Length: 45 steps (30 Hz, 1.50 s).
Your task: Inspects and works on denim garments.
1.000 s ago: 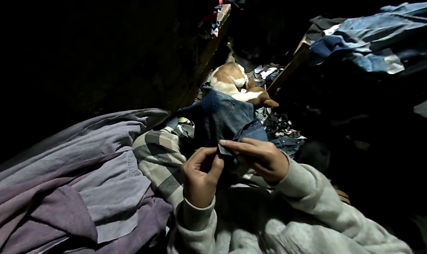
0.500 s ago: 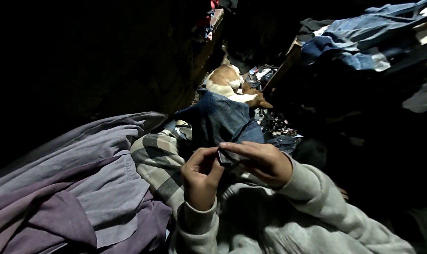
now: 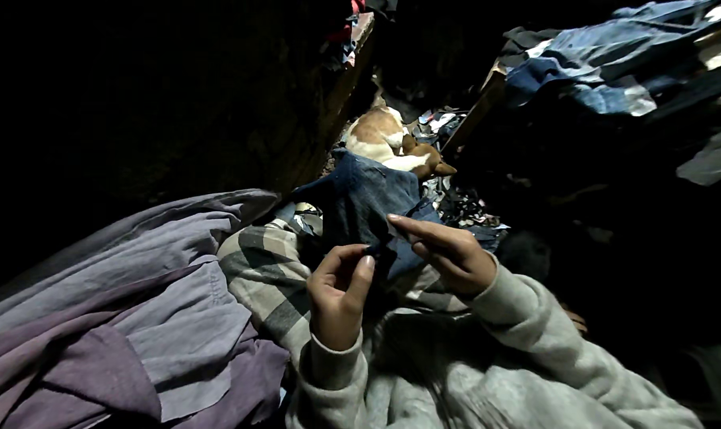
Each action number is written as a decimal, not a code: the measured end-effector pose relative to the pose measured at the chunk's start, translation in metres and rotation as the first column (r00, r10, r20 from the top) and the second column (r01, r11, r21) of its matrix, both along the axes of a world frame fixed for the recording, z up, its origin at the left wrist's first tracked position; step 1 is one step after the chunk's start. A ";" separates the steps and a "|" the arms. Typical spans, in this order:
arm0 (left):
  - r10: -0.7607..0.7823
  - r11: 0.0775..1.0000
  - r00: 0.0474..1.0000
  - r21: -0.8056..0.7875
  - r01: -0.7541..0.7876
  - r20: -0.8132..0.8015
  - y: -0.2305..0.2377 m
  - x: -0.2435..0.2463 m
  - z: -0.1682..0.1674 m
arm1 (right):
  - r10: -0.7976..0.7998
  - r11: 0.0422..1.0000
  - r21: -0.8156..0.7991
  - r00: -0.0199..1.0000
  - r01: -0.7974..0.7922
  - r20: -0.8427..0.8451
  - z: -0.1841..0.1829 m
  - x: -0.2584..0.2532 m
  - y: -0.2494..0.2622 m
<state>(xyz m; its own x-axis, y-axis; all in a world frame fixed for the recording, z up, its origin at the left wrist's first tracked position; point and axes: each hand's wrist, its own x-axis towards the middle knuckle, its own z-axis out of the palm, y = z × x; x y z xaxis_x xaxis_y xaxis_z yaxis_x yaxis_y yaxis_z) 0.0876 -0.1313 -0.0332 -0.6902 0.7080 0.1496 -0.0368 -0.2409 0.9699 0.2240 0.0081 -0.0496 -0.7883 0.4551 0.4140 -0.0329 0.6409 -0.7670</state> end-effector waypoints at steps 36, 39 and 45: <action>0.004 0.996 0.984 -0.085 0.011 0.179 0.009 -0.002 -0.018 | 0.136 0.950 -0.302 0.975 -0.079 0.174 -0.002 -0.025 0.025; 0.059 0.996 0.980 -0.078 -0.045 0.191 0.009 -0.002 -0.017 | 0.085 0.980 -0.194 0.964 -0.035 0.254 -0.004 -0.022 0.021; 0.001 0.999 0.992 -0.041 0.005 0.123 0.004 -0.005 -0.016 | 0.154 0.988 -0.004 0.973 -0.156 0.175 0.003 -0.007 0.004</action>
<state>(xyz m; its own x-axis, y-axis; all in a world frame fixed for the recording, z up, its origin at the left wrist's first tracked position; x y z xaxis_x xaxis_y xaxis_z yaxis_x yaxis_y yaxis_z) 0.0825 -0.1272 -0.0492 -0.7002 0.7132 0.0342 -0.1573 -0.2008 0.9669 0.2171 0.0117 -0.0469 -0.9092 0.3187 0.2680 0.0012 0.6456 -0.7636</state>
